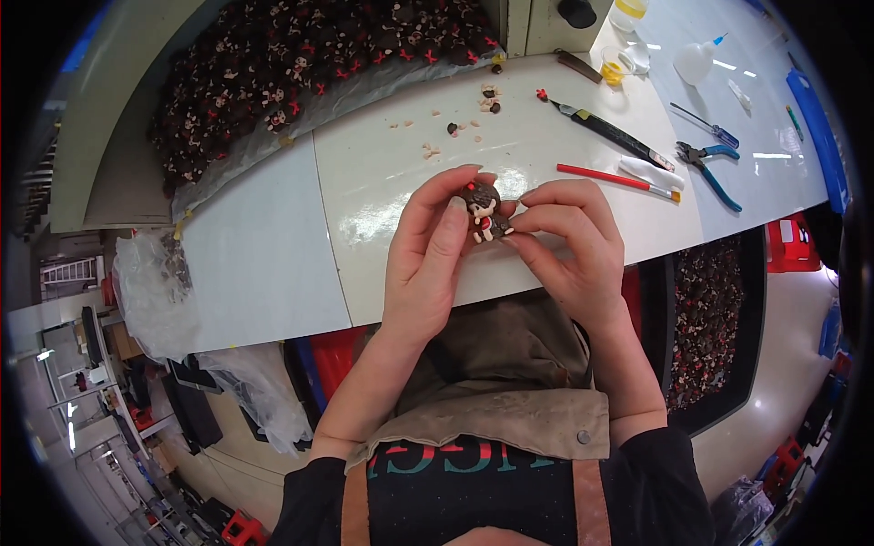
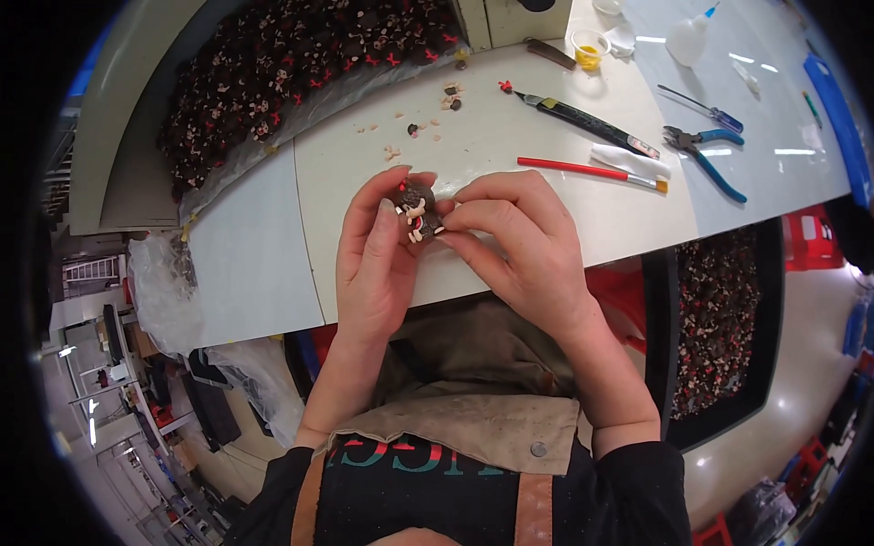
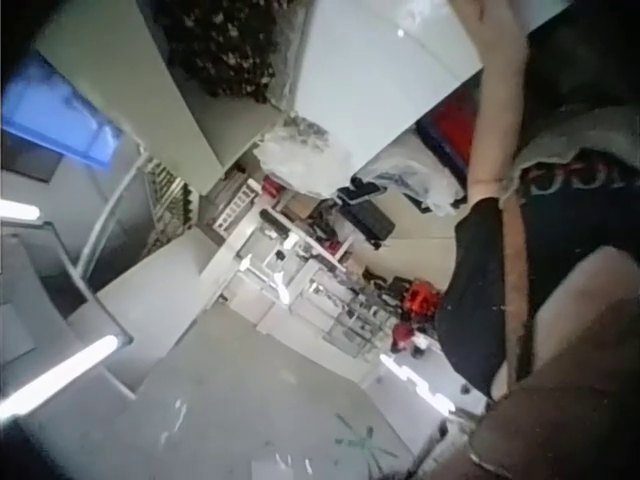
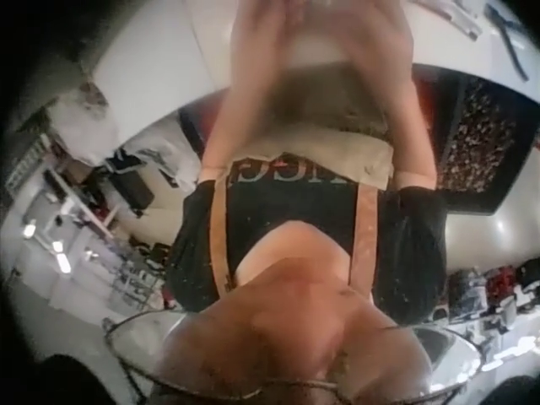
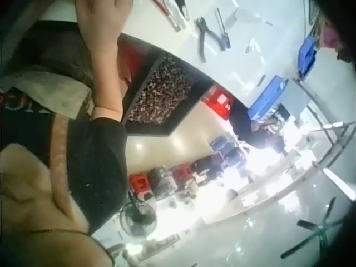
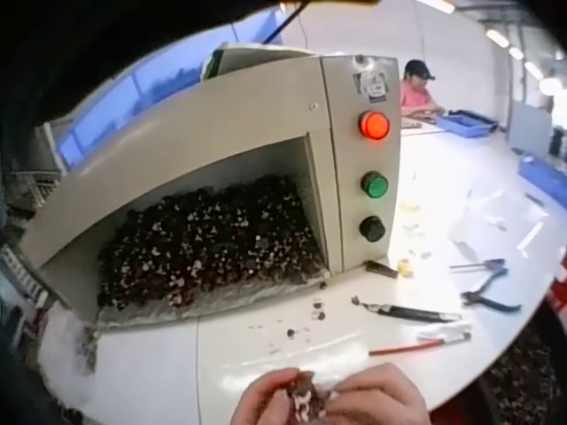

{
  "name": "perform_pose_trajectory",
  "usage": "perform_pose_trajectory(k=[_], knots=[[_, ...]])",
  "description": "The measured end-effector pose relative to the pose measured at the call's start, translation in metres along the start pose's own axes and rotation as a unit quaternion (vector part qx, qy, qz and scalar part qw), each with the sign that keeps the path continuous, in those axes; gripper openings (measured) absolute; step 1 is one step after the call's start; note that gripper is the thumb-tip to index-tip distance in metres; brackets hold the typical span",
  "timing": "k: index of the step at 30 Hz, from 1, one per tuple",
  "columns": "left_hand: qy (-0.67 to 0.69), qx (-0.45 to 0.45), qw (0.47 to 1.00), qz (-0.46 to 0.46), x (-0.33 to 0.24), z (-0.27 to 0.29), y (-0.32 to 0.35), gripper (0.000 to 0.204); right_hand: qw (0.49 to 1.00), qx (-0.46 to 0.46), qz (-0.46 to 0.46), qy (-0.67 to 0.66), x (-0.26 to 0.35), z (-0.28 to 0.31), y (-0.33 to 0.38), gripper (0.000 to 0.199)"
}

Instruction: Assembling and gluing small decorative figurines at a factory workbench.

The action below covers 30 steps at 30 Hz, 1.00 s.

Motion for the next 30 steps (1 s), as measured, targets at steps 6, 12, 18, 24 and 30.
perform_pose_trajectory(k=[6,12,18,24,30], knots=[[0.016,-0.005,0.999,0.037,-0.003,-0.002,-0.003,0.028,1.000,0.015,-0.016,0.001,-0.001,0.003,0.002,0.026],[0.091,0.009,0.994,0.065,-0.005,-0.005,-0.005,0.030,1.000,0.012,-0.017,0.005,-0.001,0.001,0.000,0.028],[0.123,0.017,0.988,0.089,-0.002,0.000,0.001,0.034,1.000,0.009,-0.010,0.012,0.005,-0.002,-0.003,0.027],[0.104,0.005,0.990,0.095,-0.006,0.005,0.005,0.036,1.000,-0.004,-0.002,0.003,0.009,-0.008,-0.004,0.027],[0.102,-0.001,0.989,0.103,-0.013,0.004,0.010,0.037,1.000,0.029,-0.002,-0.003,0.013,-0.009,-0.002,0.032]])
Point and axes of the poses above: each hand's wrist, its own y-axis away from the middle knuckle, its own z-axis out of the back of the hand, x = y × z, the point moved 4 cm from there along -y, towards the middle knuckle, and after that the axes turned 6 degrees about -y, right-handed, at the moved point
